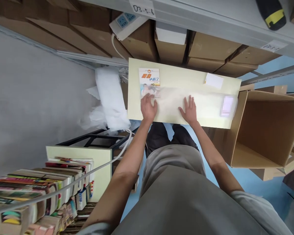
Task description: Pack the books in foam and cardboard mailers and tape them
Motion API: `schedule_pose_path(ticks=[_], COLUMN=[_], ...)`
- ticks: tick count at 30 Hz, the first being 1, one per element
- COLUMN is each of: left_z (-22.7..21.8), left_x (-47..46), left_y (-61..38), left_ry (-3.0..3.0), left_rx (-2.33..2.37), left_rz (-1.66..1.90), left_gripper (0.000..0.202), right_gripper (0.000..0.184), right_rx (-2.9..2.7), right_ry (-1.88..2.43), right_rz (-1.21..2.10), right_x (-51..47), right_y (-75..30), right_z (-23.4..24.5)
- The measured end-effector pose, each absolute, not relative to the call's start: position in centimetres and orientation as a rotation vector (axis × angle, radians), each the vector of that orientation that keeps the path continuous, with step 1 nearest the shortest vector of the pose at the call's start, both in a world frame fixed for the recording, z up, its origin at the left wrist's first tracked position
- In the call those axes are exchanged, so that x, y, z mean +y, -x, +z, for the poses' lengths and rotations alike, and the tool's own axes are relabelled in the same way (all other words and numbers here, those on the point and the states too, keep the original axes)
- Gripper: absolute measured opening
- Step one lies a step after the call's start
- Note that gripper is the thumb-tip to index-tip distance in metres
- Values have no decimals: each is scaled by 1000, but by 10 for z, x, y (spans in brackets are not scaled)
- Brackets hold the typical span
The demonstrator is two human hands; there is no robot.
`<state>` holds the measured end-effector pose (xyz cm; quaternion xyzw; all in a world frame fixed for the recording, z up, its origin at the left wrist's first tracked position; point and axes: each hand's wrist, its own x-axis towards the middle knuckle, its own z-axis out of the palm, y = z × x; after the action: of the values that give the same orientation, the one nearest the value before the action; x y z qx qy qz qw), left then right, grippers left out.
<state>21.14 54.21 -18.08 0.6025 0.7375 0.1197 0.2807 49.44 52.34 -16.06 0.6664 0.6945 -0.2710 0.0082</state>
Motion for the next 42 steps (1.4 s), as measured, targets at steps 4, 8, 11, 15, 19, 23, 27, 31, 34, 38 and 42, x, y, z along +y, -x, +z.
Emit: schedule_pose_path(ticks=[4,8,11,15,19,23,27,31,34,38,42], left_z=[-186,-195,-201,-208,-216,-218,-208,-181,-164,-167,-183], left_x=[577,610,630,653,671,685,692,679,654,613,585], left_y=[-170,-153,-146,-128,-117,-116,-90,-34,-7,-21,-75], left_ry=[-1367,-1163,-1046,-909,-873,-867,-1044,-1228,-1164,-887,-665], left_rx=[2155,2184,2144,1994,1721,1632,1718,1762,1729,1604,1509], left_rz=[486,390,327,375,542,600,829,1071,1173,1201,1045], left_gripper=[61,59,53,43,26,8,7,27,43,55,47], right_gripper=[65,59,58,57,62,74,86,87,86,78,97], right_rx=[2468,2320,2184,2138,2148,2175,2105,2076,2050,2052,1704], right_ry=[-1755,-1804,-1912,-1966,-1985,-2053,-2105,-2041,-2089,-2340,-2796], right_rz=[-1042,-1095,-1063,-1006,-991,-961,-831,-818,-830,-1068,-1782], right_x=[557,578,579,572,561,545,529,525,531,543,547], right_y=[-396,-327,-311,-310,-313,-312,-303,-281,-261,-254,-288], right_z=[-157,-167,-171,-170,-171,-174,-176,-182,-188,-188,-179])
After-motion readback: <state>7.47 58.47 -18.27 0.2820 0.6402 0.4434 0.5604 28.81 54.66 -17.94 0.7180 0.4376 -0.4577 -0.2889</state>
